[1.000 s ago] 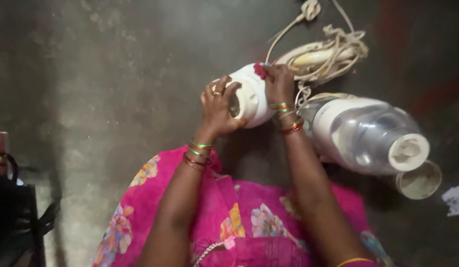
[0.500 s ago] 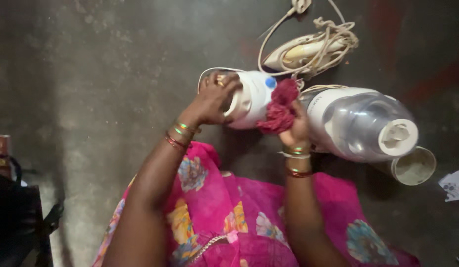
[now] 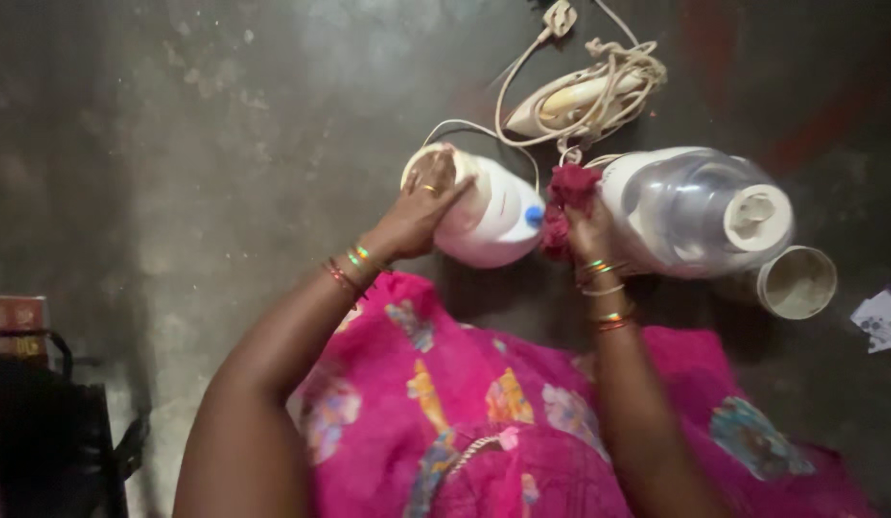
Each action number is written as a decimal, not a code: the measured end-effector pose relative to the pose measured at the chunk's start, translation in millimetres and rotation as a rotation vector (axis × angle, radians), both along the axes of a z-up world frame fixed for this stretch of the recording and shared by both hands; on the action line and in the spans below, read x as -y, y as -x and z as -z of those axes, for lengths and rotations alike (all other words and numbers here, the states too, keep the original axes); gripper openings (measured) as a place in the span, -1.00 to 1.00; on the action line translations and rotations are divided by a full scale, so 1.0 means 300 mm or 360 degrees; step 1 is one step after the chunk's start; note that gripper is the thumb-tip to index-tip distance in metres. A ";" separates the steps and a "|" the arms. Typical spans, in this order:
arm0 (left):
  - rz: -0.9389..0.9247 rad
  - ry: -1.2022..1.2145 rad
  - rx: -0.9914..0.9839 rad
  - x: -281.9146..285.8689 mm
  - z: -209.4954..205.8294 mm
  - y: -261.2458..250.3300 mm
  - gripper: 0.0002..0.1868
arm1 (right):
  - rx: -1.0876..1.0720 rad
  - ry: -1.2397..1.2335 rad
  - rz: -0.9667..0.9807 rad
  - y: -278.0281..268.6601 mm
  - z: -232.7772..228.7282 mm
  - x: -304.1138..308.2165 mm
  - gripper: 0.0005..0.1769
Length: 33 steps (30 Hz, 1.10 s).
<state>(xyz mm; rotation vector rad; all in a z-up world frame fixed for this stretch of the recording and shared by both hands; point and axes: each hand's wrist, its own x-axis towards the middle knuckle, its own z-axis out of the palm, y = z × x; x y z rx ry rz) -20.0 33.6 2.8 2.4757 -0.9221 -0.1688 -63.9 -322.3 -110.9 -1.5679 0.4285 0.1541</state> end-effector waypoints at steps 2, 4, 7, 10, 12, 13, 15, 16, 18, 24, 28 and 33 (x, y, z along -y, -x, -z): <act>-0.0185 0.0052 -0.0037 -0.047 0.082 0.018 0.12 | 0.0027 0.0080 0.0045 0.069 0.106 -0.035 -0.66; -0.0441 0.0602 -0.0062 -0.020 0.125 0.018 0.02 | 0.0236 0.0160 0.0022 0.089 0.169 -0.126 -0.54; -0.0893 0.0700 -0.0057 0.089 0.141 0.008 0.05 | 0.0132 0.0367 0.0269 0.054 0.154 -0.208 -0.53; -0.0986 0.0524 -0.0018 0.087 0.142 -0.069 -0.04 | 0.0243 -0.0332 0.0607 0.054 0.099 -0.268 -0.46; -0.0933 0.0541 0.0019 0.045 0.142 -0.104 -0.09 | 0.0276 -0.0552 0.0739 0.066 0.105 -0.331 -0.44; -0.0896 0.0594 0.0041 0.005 0.138 -0.114 -0.11 | 0.0292 -0.0669 0.0797 0.063 0.120 -0.351 -0.42; -0.0803 0.0811 -0.0002 -0.108 0.117 -0.161 -0.16 | 0.0263 -0.1031 0.0775 0.022 0.189 -0.409 -0.47; -0.0772 0.0989 -0.0105 -0.157 0.108 -0.159 -0.20 | 0.0230 -0.1198 0.0774 0.030 0.230 -0.423 -0.49; -0.0757 0.1128 -0.0174 -0.223 0.095 -0.150 -0.24 | 0.0127 -0.1187 0.0726 -0.020 0.320 -0.451 -0.49; -0.0828 0.0986 -0.0273 -0.306 0.094 -0.133 -0.23 | 0.0152 -0.1170 0.0495 0.016 0.338 -0.463 -0.41; -0.0855 0.0320 -0.0334 -0.398 0.121 -0.152 -0.32 | -0.0186 -0.0970 0.0072 0.091 0.248 -0.318 -0.43; -0.0961 0.0131 -0.0275 -0.312 0.127 -0.225 -0.12 | -0.0320 -0.1054 -0.0137 0.107 -0.015 -0.132 -0.45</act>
